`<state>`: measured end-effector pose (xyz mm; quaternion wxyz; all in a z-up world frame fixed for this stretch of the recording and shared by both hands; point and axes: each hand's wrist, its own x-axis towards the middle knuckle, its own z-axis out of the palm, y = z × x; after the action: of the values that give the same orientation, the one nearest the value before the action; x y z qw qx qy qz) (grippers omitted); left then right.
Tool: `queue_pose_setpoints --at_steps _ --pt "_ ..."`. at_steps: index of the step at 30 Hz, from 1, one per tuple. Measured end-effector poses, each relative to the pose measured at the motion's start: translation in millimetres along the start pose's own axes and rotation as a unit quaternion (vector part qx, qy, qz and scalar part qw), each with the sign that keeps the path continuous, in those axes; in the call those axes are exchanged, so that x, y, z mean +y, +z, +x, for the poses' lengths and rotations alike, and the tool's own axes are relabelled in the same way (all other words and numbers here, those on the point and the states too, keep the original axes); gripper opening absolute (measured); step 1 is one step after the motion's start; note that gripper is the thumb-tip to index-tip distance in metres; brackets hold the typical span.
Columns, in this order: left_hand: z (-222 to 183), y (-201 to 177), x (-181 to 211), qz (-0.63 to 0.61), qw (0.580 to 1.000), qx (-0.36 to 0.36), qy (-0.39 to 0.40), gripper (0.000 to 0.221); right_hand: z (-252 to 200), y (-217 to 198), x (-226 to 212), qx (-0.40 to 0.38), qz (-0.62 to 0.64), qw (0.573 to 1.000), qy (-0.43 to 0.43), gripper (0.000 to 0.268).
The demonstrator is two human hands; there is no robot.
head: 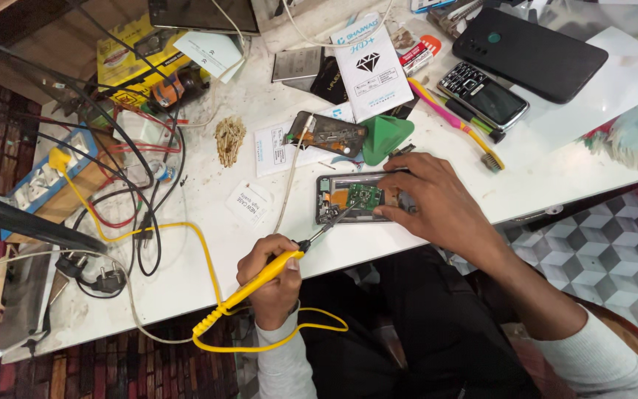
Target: The person uses a yellow soldering iron to work on the exposed circuit board of a disassembled mobile phone. They repeatedly apply the soldering iron to various points on the board while holding the phone steady with their other hand.
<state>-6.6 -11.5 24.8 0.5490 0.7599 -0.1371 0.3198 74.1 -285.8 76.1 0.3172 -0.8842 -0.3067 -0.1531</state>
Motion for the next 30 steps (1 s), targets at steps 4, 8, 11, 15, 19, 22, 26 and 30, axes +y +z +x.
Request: queue_pose_setpoints --at_steps 4,8,11,15,19,22,26,30 --pt "1.1 0.5 2.2 0.0 1.0 0.002 0.007 0.014 1.1 -0.3 0.5 0.0 -0.005 1.0 -0.004 0.037" --pt "1.9 -0.1 3.8 0.005 1.0 0.003 -0.008 0.015 0.8 -0.2 0.3 -0.002 -0.004 1.0 0.0 0.039" --pt "2.6 0.8 4.5 0.013 1.0 0.0 -0.015 0.016 0.9 0.0 0.1 -0.003 -0.002 1.0 0.001 0.04" --pt "3.6 1.3 4.7 0.013 1.0 0.002 -0.011 0.017 1.0 0.2 -0.1 -0.005 -0.003 1.0 0.001 0.04" --pt "3.5 1.7 4.8 0.011 1.0 -0.003 -0.009 0.015 1.0 0.0 0.5 -0.005 -0.005 1.0 0.001 0.039" --pt "4.2 2.4 3.6 0.007 1.0 -0.001 -0.011 0.015 1.3 0.4 1.2 -0.01 -0.009 1.0 0.001 0.038" --pt "3.5 2.3 3.7 0.012 1.0 0.002 -0.003 0.015 0.4 1.0 1.4 -0.009 -0.004 1.0 0.003 0.038" --pt "4.0 1.8 4.3 0.011 1.0 -0.002 -0.007 0.015 1.0 0.6 2.3 -0.007 -0.003 1.0 -0.004 0.038"
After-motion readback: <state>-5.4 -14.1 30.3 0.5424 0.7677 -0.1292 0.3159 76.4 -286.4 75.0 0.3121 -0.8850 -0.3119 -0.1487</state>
